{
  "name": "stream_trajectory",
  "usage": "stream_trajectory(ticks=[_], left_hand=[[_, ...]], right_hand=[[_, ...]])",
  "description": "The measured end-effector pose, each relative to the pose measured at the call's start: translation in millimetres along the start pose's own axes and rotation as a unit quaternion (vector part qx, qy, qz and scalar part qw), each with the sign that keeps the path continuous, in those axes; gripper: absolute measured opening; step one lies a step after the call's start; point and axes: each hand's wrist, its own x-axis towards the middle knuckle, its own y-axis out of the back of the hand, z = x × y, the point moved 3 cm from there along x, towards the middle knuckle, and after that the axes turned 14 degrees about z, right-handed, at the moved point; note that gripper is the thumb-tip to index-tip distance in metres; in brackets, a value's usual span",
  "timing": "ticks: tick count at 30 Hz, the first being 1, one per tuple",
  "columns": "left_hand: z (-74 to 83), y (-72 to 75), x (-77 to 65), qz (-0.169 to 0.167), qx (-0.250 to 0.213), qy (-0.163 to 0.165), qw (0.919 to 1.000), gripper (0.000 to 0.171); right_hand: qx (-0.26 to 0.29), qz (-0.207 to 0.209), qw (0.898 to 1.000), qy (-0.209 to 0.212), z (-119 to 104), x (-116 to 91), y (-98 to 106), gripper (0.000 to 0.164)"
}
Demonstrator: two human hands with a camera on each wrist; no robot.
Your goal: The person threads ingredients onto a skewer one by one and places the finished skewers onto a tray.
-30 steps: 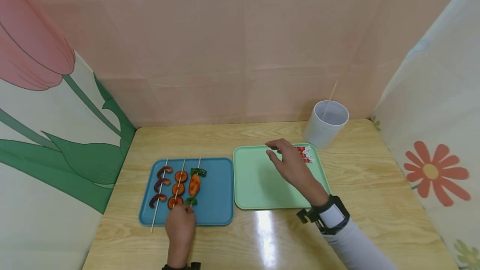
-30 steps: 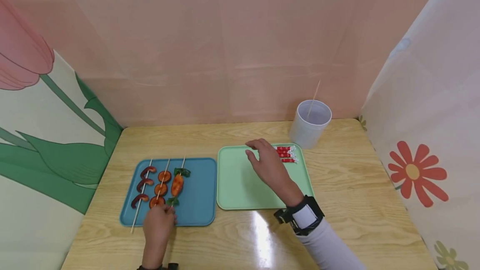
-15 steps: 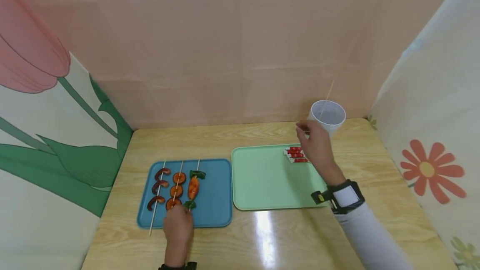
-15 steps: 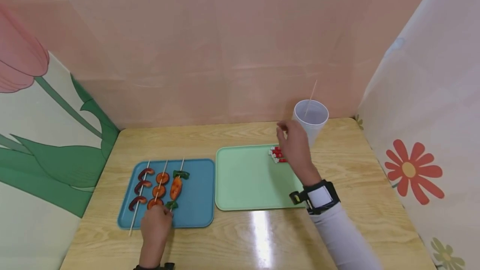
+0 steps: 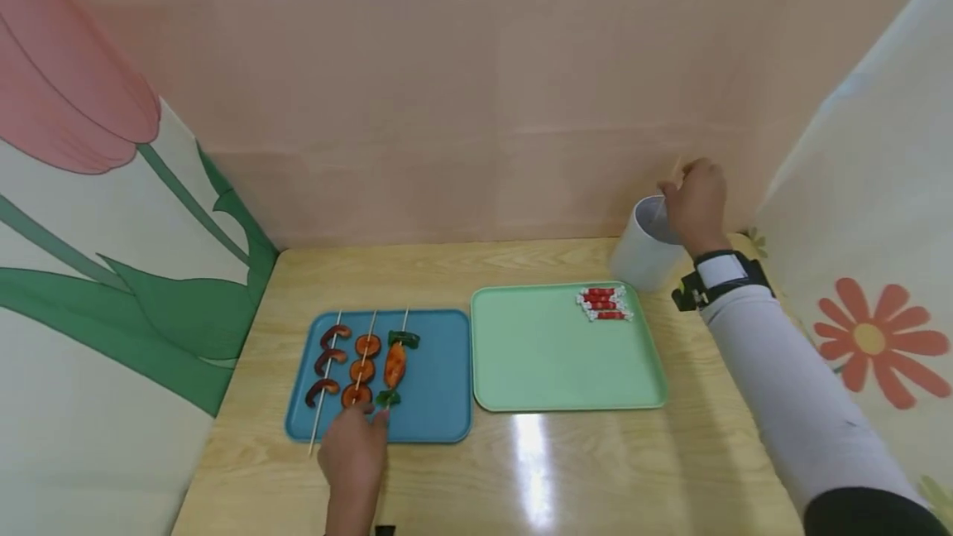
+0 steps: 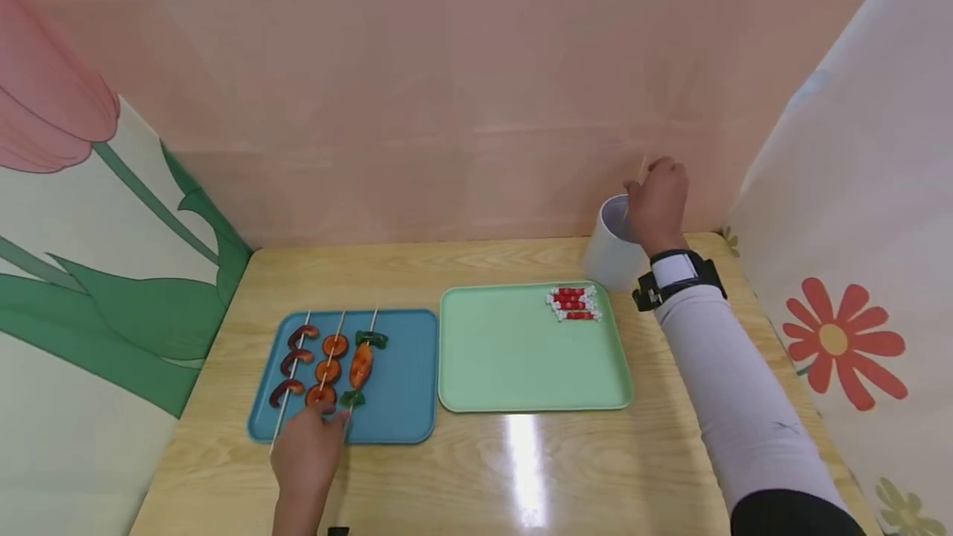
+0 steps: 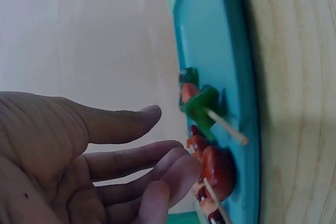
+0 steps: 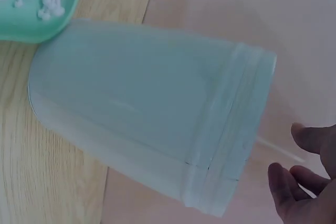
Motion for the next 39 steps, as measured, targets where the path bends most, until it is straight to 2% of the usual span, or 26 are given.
stream_trajectory(ticks=[3,8,11,15,18,20,22,25,27,30,31,34,36,37,38,39], left_hand=[[-1.2,3.0,-2.8,0.021,-0.006,0.003,0.9998,0.028],[-6.6,-1.2,-9.3,0.032,-0.015,0.012,0.9993,0.028],[-7.7,-4.0,-11.3,0.028,-0.012,0.020,0.9993,0.031],[-4.8,-3.1,-9.1,0.040,-0.017,0.014,0.9990,0.034],[0.6,0.8,-5.2,0.070,-0.040,-0.008,0.9967,0.037],[6.0,5.5,-2.6,0.088,-0.058,-0.028,0.9941,0.037],[13.1,10.4,-0.4,0.108,-0.076,-0.055,0.9897,0.038],[29.4,17.0,-1.0,0.109,-0.116,-0.094,0.9828,0.036],[43.9,18.9,-4.4,0.103,-0.158,-0.120,0.9747,0.035],[69.8,18.9,-12.3,0.089,-0.232,-0.162,0.9550,0.033],[78.7,18.7,-15.1,0.086,-0.254,-0.175,0.9473,0.032],[104.8,19.7,-21.5,0.073,-0.323,-0.221,0.9173,0.031],[120.2,21.6,-24.7,0.056,-0.354,-0.244,0.9013,0.035],[126.9,22.4,-26.2,0.042,-0.366,-0.249,0.8957,0.038],[132.8,22.9,-27.4,0.028,-0.373,-0.254,0.8919,0.042],[138.3,23.7,-29.0,0.014,-0.374,-0.254,0.8918,0.044]], right_hand=[[0.000,0.007,1.000,-0.018,11,12,-1,0.039],[0.007,0.032,0.999,-0.029,34,19,1,0.022],[0.014,0.025,0.999,-0.036,44,20,3,0.024],[0.063,0.018,0.994,-0.087,43,22,9,0.029],[0.133,0.040,0.983,-0.118,30,25,20,0.020],[0.184,0.060,0.974,-0.120,12,24,31,0.014],[0.221,0.081,0.966,-0.102,-14,19,44,0.011],[0.255,0.108,0.959,-0.053,-62,3,67,0.016],[0.275,0.124,0.953,-0.016,-94,-13,84,0.019],[0.310,0.124,0.942,0.036,-134,-41,108,0.022],[0.326,0.113,0.937,0.049,-145,-51,113,0.022],[0.358,0.067,0.928,0.082,-169,-78,124,0.022],[0.373,0.030,0.922,0.102,-180,-95,126,0.021],[0.380,0.012,0.918,0.109,-184,-102,126,0.020],[0.399,-0.010,0.910,0.111,-186,-109,125,0.019],[0.415,-0.032,0.903,0.110,-189,-115,125,0.017]])
